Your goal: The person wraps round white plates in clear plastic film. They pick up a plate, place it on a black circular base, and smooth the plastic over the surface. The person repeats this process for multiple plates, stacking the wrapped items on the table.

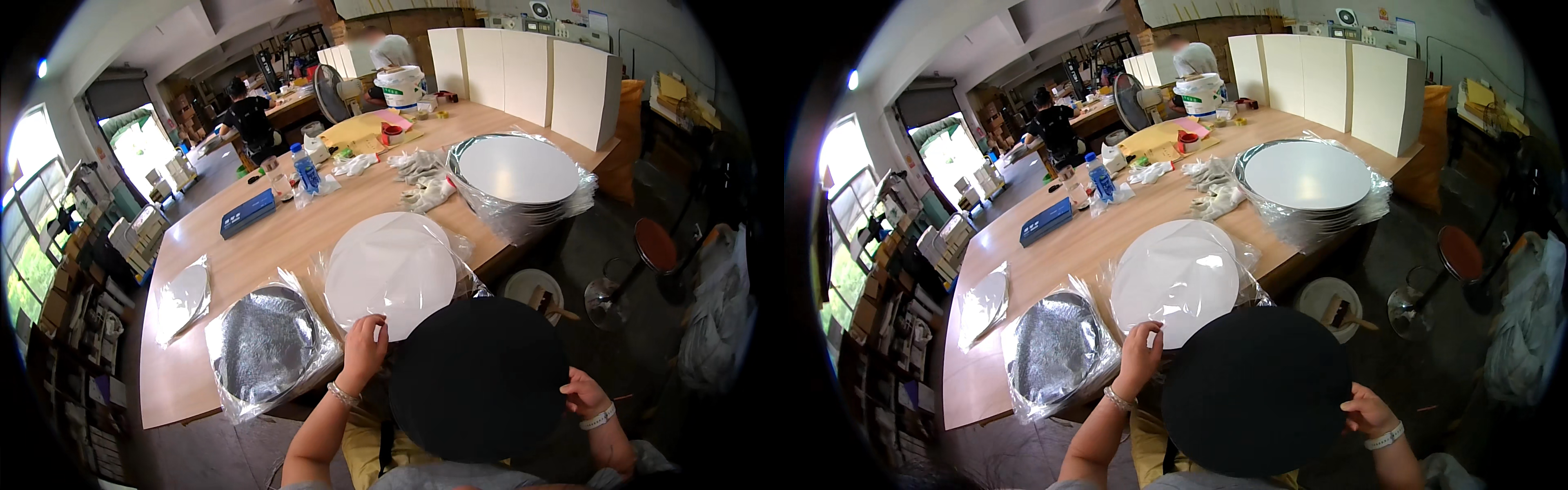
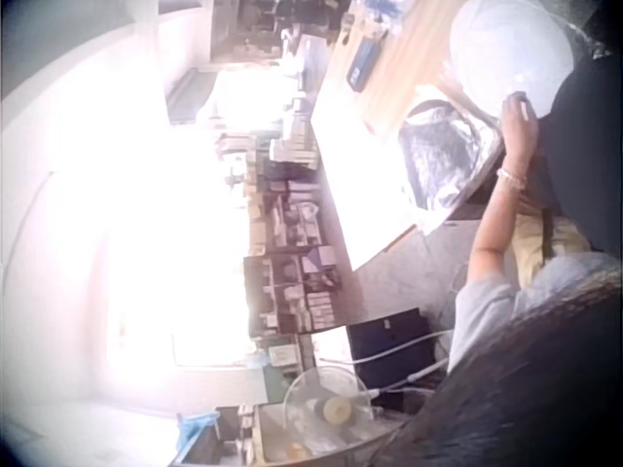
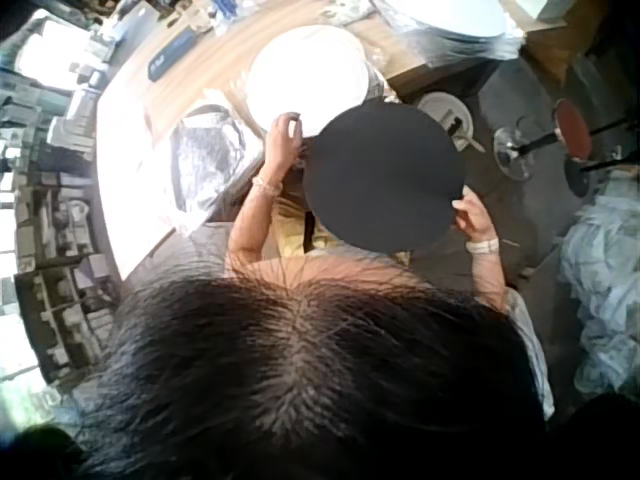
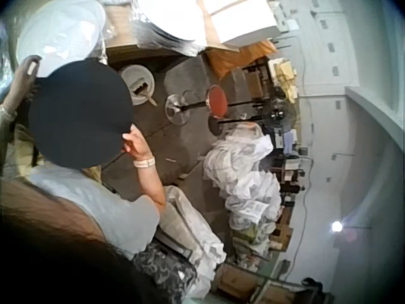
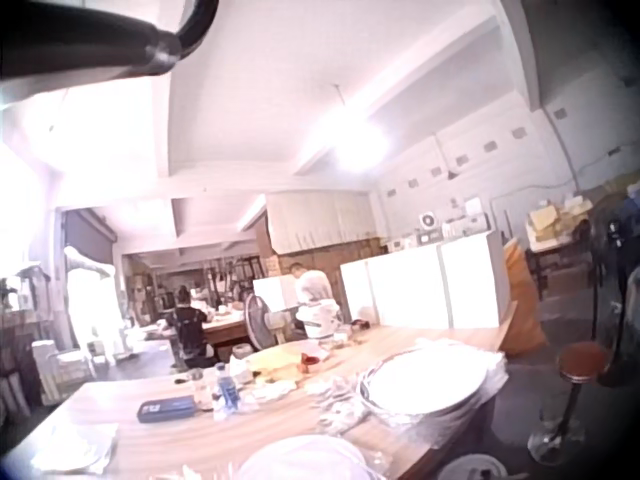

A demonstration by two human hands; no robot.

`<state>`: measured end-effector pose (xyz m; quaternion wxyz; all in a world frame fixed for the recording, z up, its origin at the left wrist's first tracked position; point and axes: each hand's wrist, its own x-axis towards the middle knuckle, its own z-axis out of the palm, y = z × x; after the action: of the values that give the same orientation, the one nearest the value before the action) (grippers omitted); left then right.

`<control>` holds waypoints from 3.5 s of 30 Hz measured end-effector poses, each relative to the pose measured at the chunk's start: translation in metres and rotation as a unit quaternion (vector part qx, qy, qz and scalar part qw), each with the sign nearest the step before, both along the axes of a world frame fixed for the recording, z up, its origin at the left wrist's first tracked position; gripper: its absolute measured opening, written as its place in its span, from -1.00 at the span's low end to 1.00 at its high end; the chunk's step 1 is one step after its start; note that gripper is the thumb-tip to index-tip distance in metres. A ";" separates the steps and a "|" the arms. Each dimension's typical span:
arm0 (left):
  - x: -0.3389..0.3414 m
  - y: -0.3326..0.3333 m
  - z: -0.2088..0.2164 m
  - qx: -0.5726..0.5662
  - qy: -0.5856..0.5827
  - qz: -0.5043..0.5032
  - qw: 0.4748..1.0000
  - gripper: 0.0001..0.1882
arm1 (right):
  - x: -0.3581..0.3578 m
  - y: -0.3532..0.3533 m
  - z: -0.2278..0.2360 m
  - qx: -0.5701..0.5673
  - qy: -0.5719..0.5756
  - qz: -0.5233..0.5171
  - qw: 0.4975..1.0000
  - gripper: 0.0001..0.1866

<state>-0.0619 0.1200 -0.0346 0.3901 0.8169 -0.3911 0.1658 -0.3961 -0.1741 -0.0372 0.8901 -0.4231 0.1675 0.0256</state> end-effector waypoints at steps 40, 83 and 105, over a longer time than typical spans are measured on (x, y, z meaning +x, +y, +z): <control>-0.068 0.006 -0.113 -0.350 0.529 -0.044 0.772 -0.75 | 0.257 0.159 -0.026 0.050 -0.031 -0.063 0.996 -0.88; -0.037 0.079 -0.034 0.137 -0.140 -0.019 0.980 -0.81 | 0.277 -0.059 -0.029 -0.661 -0.320 -0.067 0.676 -0.85; -0.037 0.041 -0.079 -0.250 0.410 0.190 0.856 -0.72 | 0.325 -0.058 -0.066 -0.653 -0.083 -0.153 0.737 -0.79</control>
<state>-0.0985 0.1614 -0.1135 0.6670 0.7444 0.0220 -0.0209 -0.0707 -0.2324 -0.1034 0.3979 -0.8695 0.1315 -0.2615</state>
